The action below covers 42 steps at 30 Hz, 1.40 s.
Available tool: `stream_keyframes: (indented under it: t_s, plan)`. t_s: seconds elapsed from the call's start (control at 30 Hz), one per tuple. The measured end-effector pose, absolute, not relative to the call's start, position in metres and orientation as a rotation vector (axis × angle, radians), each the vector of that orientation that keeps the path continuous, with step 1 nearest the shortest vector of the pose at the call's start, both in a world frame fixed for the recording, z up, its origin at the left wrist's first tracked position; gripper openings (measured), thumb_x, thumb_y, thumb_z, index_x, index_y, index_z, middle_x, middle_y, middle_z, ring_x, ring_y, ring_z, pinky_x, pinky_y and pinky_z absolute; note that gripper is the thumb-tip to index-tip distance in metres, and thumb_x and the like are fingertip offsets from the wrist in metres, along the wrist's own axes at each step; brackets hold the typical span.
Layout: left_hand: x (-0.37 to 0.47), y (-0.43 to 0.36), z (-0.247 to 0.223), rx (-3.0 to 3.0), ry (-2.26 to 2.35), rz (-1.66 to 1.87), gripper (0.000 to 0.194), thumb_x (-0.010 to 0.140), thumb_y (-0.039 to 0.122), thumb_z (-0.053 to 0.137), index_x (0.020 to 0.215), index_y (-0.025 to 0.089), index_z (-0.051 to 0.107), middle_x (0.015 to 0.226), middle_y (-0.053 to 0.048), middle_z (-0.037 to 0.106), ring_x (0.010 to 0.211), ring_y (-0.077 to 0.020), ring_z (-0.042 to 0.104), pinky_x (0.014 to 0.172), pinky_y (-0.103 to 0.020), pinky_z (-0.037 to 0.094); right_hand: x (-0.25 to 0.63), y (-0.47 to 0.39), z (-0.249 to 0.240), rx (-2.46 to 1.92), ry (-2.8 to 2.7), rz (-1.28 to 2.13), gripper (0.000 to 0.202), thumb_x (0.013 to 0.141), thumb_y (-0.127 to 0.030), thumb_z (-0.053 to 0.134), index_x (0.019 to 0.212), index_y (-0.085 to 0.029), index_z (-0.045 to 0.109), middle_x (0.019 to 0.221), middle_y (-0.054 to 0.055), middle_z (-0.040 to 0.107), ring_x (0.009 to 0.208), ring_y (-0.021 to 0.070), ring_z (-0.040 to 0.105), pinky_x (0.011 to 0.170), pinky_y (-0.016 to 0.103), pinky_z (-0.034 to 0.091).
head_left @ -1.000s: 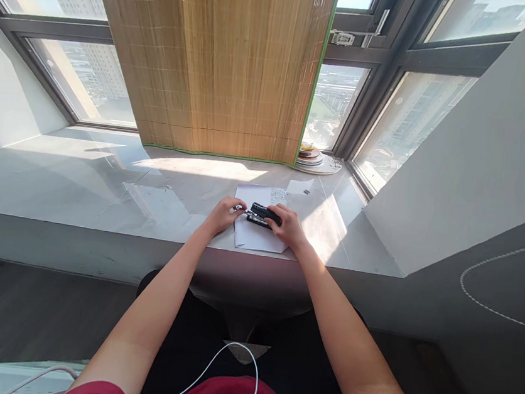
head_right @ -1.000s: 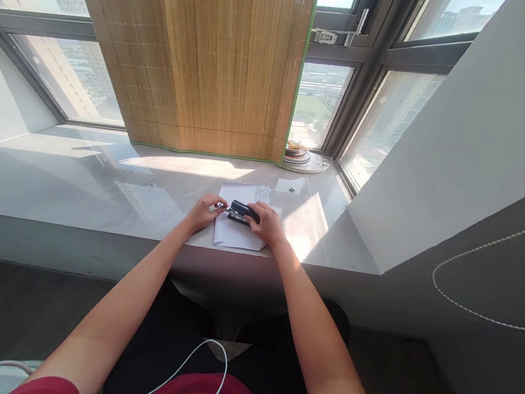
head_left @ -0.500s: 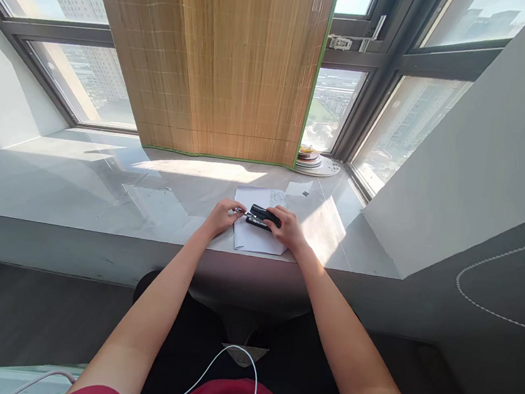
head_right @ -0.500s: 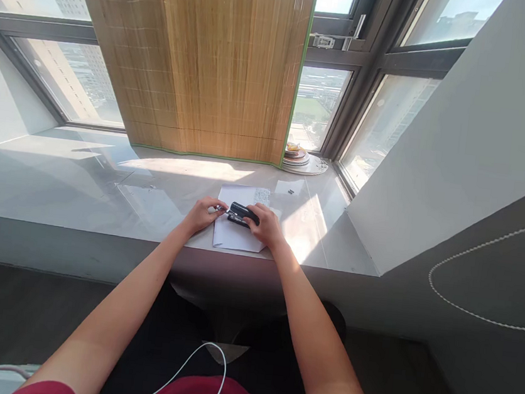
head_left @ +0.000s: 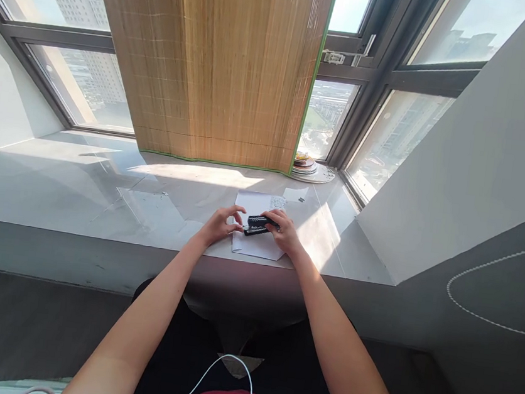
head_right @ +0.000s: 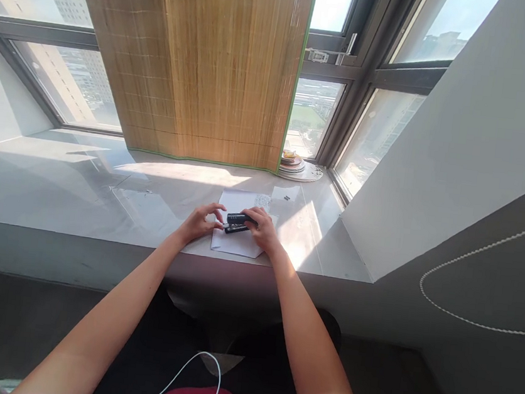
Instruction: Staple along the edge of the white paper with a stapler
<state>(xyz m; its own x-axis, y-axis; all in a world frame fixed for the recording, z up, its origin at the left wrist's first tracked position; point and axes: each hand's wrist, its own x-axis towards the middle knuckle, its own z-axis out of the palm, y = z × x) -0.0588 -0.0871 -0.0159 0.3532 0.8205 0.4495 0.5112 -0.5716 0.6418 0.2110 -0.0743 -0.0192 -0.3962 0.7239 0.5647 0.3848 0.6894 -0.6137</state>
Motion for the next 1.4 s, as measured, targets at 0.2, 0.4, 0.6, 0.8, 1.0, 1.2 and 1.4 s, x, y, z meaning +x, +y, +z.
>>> stream_keyframes:
  t_s: [0.2,0.4,0.6,0.8,1.0,1.2,1.4]
  plan:
    - [-0.055,-0.087,-0.018,2.409,1.187,0.928,0.036,0.081,0.019,0.083,0.11,0.026,0.064,0.1,0.0,0.074,0.092,-0.0215,0.068,0.099,-0.041,0.045,0.204,-0.079,-0.022,-0.717,-2.108,0.578,0.026,0.097,-0.027,0.061,0.12,-0.026,0.074,0.112,0.008,0.073,0.103,0.0232,0.069,0.094,0.037,0.055]
    - [-0.059,-0.087,-0.017,2.316,1.319,1.153,0.01,0.098,0.033,0.065,0.099,0.023,0.061,0.093,-0.001,0.07,0.085,-0.0202,0.065,0.091,-0.038,0.047,0.208,-0.08,-0.019,-0.807,-2.055,0.563,0.021,0.096,-0.026,0.065,0.114,-0.023,0.075,0.106,0.006,0.074,0.097,0.0225,0.071,0.09,0.035,0.057]
    - [-0.061,-0.078,-0.024,2.252,1.402,1.06,0.02,0.103,0.035,0.049,0.092,0.024,0.062,0.085,-0.003,0.067,0.076,-0.0201,0.061,0.072,-0.034,0.047,0.275,-0.099,-0.023,-0.932,-2.007,0.529,0.025,0.094,-0.034,0.067,0.117,-0.027,0.076,0.108,0.008,0.075,0.098,0.0289,0.073,0.088,0.046,0.061]
    - [-0.059,-0.072,-0.029,2.355,1.348,0.939,0.017,0.101,0.03,0.051,0.095,0.024,0.065,0.09,-0.005,0.07,0.082,-0.0219,0.063,0.077,-0.035,0.048,0.341,-0.084,-0.011,-0.975,-2.062,0.576,0.039,0.096,-0.055,0.064,0.117,-0.025,0.079,0.115,0.012,0.076,0.106,0.0317,0.071,0.092,0.05,0.06]
    - [-0.053,-0.074,-0.025,2.367,1.387,0.963,0.02,0.103,0.028,0.049,0.093,0.024,0.066,0.087,-0.005,0.069,0.081,-0.0221,0.063,0.078,-0.035,0.048,0.335,0.002,-0.001,-1.313,-1.964,0.297,0.053,0.101,-0.065,0.052,0.121,-0.021,0.076,0.133,0.016,0.071,0.125,0.0314,0.066,0.107,0.05,0.053]
    - [-0.101,-0.081,-0.028,2.436,1.758,1.028,0.017,0.099,0.024,0.054,0.104,0.025,0.07,0.107,-0.011,0.072,0.102,-0.0293,0.065,0.094,-0.043,0.048,0.292,0.047,-0.036,-1.686,-2.302,0.205,0.058,0.108,-0.048,0.047,0.155,-0.015,0.052,0.17,0.022,0.038,0.159,0.0372,0.034,0.129,0.06,0.025]
    - [-0.191,-0.091,-0.037,2.186,2.042,0.692,0.035,0.102,0.033,0.043,0.129,0.024,0.063,0.149,-0.013,0.059,0.139,-0.0342,0.052,0.119,-0.055,0.038,0.197,0.058,-0.035,-1.618,-2.479,0.237,0.067,0.111,-0.052,0.03,0.166,-0.013,0.033,0.177,0.016,0.019,0.165,0.0336,0.017,0.131,0.066,0.014]
